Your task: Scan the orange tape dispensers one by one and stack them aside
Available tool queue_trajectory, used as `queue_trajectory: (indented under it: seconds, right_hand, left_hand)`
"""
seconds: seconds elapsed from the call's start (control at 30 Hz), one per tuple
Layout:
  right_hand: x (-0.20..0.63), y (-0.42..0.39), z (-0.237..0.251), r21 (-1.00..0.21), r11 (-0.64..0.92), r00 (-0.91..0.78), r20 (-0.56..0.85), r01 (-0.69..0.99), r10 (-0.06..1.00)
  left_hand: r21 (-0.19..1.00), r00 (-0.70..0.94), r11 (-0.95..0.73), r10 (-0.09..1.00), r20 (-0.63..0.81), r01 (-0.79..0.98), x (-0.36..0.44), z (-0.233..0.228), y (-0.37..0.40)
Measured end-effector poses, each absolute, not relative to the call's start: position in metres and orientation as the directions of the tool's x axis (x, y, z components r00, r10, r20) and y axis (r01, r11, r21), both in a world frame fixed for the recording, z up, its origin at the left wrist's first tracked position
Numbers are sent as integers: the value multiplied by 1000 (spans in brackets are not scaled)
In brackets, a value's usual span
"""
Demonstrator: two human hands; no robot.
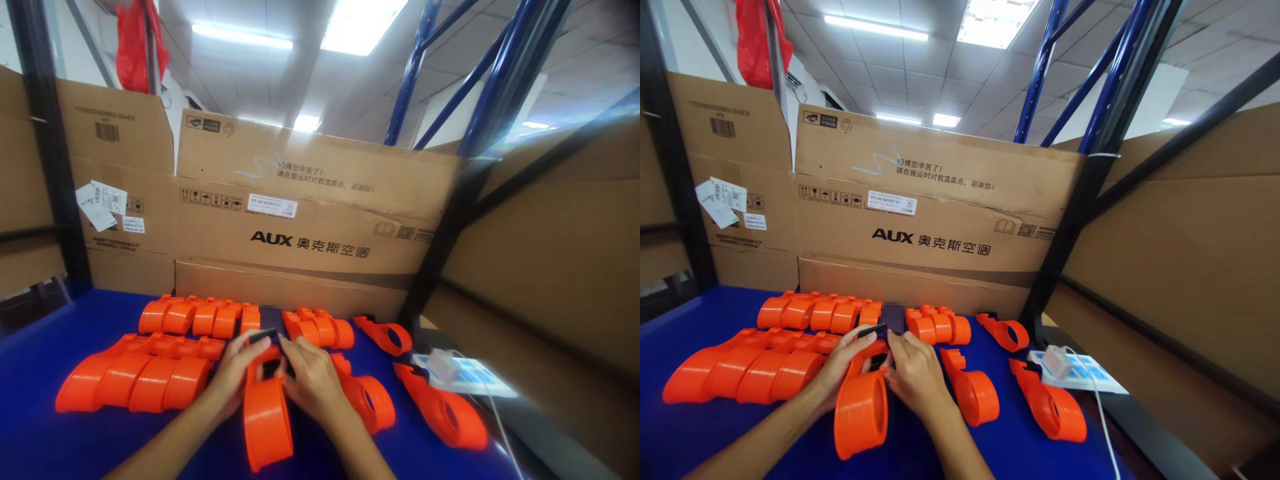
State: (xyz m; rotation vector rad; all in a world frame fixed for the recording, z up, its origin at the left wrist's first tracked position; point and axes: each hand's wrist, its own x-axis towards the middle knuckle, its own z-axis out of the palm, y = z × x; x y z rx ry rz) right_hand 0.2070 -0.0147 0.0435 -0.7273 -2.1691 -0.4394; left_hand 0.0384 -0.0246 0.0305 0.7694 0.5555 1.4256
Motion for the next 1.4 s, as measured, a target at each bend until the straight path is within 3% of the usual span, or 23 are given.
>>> queue_trajectory:
  seconds: [0.33, 0.6, 1.03, 1.4]
  right_hand:
    - [210, -16, 48, 29, 825, -511, 797, 565, 323]
    - [216, -15, 52, -66, 836, -448, 820, 544, 356]
    - [212, -15, 45, -20, 850, -444, 846, 526, 295]
    - [213, -14, 42, -3, 837, -461, 834, 547, 304]
  left_hand:
    - [770, 76, -40, 991, 114, -637, 38, 31, -25]
    - [892, 37, -222, 966, 256, -393, 36, 32, -31]
    - [896, 36, -258, 956, 290, -362, 35, 41, -35]
    - [897, 41, -296, 944, 326, -328, 35, 40, -34]
